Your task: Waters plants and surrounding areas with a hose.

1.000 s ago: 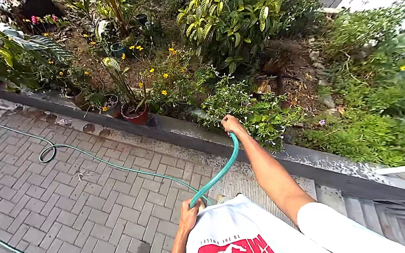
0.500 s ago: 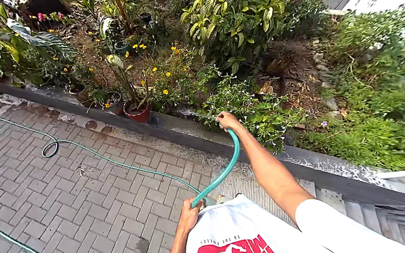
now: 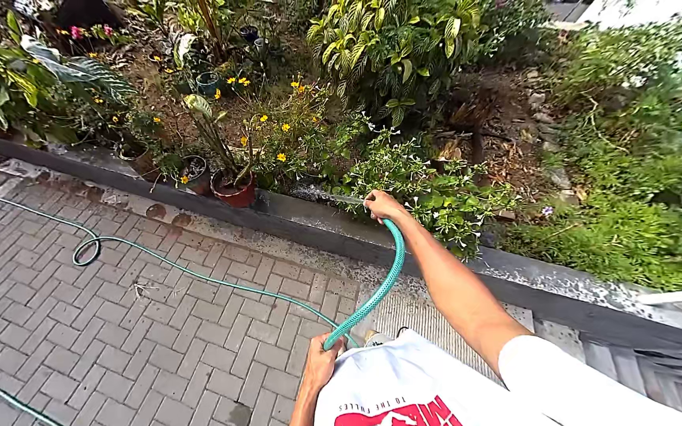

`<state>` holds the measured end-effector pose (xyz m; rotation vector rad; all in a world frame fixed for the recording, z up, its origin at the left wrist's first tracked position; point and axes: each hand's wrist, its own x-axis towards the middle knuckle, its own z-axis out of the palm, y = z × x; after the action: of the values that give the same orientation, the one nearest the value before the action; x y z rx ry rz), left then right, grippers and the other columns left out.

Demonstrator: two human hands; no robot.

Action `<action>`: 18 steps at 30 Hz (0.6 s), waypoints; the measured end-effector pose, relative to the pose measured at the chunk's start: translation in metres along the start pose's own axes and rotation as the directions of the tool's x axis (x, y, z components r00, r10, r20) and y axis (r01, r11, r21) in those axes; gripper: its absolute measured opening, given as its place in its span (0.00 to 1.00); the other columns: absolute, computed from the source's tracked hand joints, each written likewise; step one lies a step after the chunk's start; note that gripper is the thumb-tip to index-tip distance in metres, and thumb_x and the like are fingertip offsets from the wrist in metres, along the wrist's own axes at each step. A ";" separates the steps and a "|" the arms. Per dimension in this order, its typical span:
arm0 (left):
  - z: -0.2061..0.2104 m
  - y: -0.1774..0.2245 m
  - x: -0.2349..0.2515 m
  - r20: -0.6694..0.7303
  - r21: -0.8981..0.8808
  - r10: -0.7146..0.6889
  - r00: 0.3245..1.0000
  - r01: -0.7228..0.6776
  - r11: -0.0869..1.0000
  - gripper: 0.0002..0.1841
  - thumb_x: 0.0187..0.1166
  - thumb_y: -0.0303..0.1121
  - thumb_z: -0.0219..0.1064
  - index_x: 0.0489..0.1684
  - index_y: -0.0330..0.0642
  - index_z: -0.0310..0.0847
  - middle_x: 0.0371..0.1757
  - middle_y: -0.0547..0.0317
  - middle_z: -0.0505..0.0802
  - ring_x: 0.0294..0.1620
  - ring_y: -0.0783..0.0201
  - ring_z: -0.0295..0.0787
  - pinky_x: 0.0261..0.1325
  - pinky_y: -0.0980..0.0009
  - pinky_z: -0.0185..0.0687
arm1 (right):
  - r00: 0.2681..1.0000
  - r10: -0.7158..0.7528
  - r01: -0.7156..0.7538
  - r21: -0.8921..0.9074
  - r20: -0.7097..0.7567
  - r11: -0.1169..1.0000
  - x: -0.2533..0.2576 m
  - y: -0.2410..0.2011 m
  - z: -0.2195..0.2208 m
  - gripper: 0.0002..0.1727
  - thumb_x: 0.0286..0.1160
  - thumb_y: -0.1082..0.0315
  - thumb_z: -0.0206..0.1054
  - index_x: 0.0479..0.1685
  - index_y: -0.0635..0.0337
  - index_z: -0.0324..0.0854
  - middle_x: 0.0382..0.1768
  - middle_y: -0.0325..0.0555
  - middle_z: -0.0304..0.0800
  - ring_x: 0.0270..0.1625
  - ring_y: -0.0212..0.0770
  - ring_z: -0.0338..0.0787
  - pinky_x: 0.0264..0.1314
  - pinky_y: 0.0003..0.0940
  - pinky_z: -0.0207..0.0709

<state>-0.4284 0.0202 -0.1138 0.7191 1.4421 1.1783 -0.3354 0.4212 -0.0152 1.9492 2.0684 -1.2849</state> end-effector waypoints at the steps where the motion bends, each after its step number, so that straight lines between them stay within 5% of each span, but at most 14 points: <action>1: 0.000 0.000 0.000 0.004 0.001 0.000 1.000 0.000 1.000 0.17 0.77 0.32 0.65 0.11 0.51 0.72 0.10 0.75 0.70 0.11 0.77 0.63 0.19 0.75 0.61 | 1.000 -0.001 0.001 0.001 0.000 1.000 0.001 0.000 0.000 0.20 0.93 0.57 0.54 0.77 0.51 0.74 0.36 0.53 0.87 0.24 0.42 0.82 0.30 0.39 0.79; 18: 0.006 -0.023 0.013 0.007 0.050 0.102 0.995 -0.102 0.994 0.13 0.68 0.28 0.65 0.11 0.51 0.75 0.11 0.78 0.73 0.13 0.82 0.66 0.20 0.79 0.63 | 0.993 0.063 -0.051 0.114 -0.104 0.992 -0.019 0.066 -0.003 0.21 0.93 0.55 0.55 0.77 0.51 0.73 0.38 0.57 0.87 0.25 0.48 0.85 0.30 0.45 0.82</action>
<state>-0.4218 0.0265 -0.1394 0.8382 1.4498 1.2207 -0.2745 0.3990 -0.0380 2.1530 2.0117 -1.3393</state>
